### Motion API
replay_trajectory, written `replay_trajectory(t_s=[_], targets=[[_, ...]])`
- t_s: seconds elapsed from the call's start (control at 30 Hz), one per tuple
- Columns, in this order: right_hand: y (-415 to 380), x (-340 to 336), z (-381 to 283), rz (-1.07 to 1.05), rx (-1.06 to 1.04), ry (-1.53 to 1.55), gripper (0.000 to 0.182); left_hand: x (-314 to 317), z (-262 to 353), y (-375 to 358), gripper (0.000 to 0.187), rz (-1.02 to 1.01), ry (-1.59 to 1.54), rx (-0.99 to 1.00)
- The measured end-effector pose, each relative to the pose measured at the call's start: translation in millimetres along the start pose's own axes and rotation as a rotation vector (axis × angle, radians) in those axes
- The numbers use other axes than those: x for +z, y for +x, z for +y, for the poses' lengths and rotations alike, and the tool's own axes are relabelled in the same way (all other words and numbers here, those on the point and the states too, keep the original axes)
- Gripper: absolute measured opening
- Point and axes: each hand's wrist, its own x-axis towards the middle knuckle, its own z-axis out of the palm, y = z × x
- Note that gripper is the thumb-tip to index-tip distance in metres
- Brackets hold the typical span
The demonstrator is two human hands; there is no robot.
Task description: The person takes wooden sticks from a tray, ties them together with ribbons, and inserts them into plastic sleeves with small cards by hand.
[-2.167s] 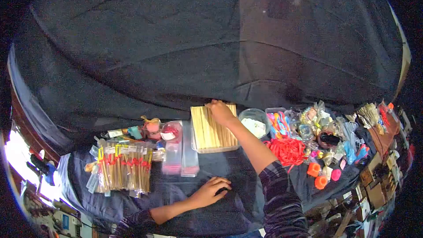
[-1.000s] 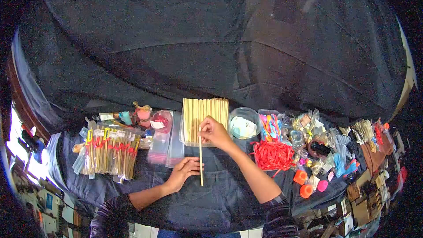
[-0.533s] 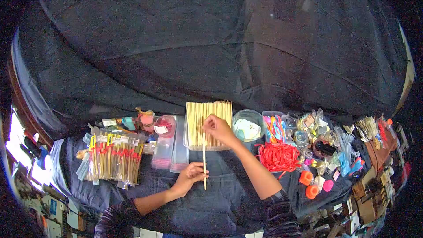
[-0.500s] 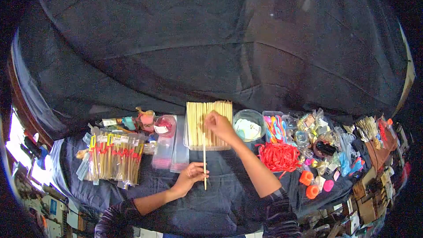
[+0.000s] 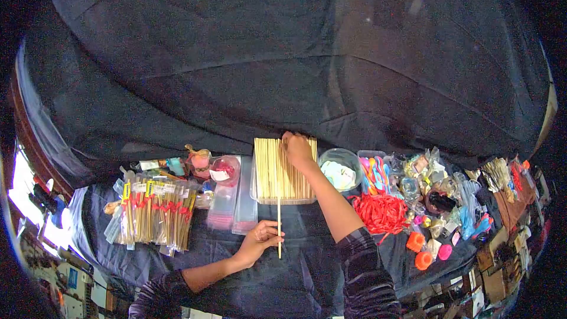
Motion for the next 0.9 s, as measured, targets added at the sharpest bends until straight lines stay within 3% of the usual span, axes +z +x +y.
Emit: replay_trajectory(t_s=[0.17,0.23,0.37,0.63,0.9], targets=[[8.9,8.8,8.7,0.021,0.061,0.104,0.017,0.1,-0.5,-0.2,0.031,-0.001,-0.016,-0.014],[10.4,7.1,8.0,0.01,-0.049,-0.01,0.017,0.2,0.6,0.3,0.032,-0.002,0.002,-0.006],[9.3,-10.4,-1.5,-0.015,-0.039,0.037,0.018,0.1,0.4,-0.8,0.032,-0.006,0.022,-0.003],[0.3,-52.8,-23.5,-0.109,0.068,0.438,0.025,1.3,2.0,-0.1,0.03,-0.004,0.001,-0.012],[-12.0,-70.4,-26.0,-0.202,0.135,0.793,0.021,0.4,0.8,0.0,0.031,-0.009,0.003,0.001]])
